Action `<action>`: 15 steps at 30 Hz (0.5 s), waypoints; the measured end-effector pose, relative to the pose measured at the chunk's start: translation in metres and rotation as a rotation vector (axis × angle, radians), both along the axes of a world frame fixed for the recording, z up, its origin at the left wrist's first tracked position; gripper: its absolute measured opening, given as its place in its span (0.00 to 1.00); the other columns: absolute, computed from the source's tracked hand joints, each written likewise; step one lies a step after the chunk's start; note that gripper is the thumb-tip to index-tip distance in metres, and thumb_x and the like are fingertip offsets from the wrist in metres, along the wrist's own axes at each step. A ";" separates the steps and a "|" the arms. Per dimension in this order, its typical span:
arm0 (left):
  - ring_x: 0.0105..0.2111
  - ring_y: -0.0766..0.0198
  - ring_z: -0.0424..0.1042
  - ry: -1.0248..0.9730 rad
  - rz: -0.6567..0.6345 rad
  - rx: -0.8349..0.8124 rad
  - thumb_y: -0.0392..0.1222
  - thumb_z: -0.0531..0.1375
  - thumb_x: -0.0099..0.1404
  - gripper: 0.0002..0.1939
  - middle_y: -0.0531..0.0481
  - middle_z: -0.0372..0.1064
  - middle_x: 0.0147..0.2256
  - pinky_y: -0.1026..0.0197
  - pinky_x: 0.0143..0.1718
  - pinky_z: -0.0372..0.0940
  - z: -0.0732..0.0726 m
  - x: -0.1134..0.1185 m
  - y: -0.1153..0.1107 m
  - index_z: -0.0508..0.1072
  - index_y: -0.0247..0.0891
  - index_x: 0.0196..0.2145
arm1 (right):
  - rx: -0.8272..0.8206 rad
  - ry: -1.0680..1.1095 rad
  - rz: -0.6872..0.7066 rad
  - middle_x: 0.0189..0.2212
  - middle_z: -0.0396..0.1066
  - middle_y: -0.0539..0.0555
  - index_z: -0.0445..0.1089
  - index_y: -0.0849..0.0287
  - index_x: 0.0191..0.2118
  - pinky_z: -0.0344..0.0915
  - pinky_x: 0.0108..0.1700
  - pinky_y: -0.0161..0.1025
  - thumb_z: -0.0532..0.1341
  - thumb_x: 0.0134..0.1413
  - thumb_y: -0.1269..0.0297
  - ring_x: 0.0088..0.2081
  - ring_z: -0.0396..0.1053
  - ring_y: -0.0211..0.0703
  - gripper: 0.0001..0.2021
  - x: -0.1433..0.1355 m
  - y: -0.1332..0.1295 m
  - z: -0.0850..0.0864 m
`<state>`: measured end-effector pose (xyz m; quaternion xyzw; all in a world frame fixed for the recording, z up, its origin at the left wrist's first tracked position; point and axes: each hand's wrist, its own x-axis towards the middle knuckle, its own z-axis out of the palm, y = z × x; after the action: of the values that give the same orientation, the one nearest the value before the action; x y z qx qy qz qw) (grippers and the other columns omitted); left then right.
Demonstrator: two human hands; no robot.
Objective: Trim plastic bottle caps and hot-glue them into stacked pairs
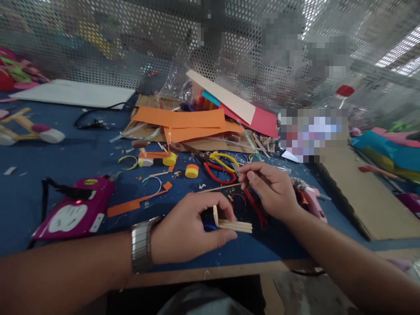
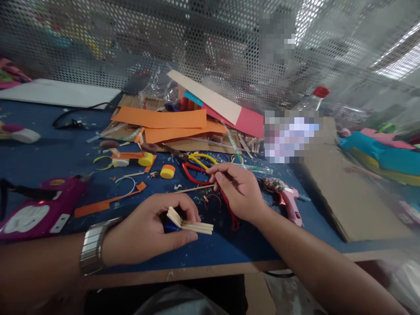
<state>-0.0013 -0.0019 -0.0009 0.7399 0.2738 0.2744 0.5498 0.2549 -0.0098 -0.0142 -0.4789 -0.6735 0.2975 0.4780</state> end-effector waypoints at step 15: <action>0.40 0.55 0.79 0.238 0.037 0.320 0.32 0.73 0.64 0.09 0.54 0.84 0.39 0.54 0.47 0.69 -0.008 0.001 0.002 0.79 0.44 0.38 | -0.026 -0.519 -0.062 0.35 0.84 0.54 0.83 0.55 0.53 0.73 0.37 0.41 0.60 0.77 0.61 0.31 0.79 0.43 0.13 0.046 0.006 0.048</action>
<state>-0.0007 0.0002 -0.0090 0.8399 0.3034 0.2352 0.3836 0.3007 -0.0042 0.0339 -0.5659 -0.7547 0.1583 0.2918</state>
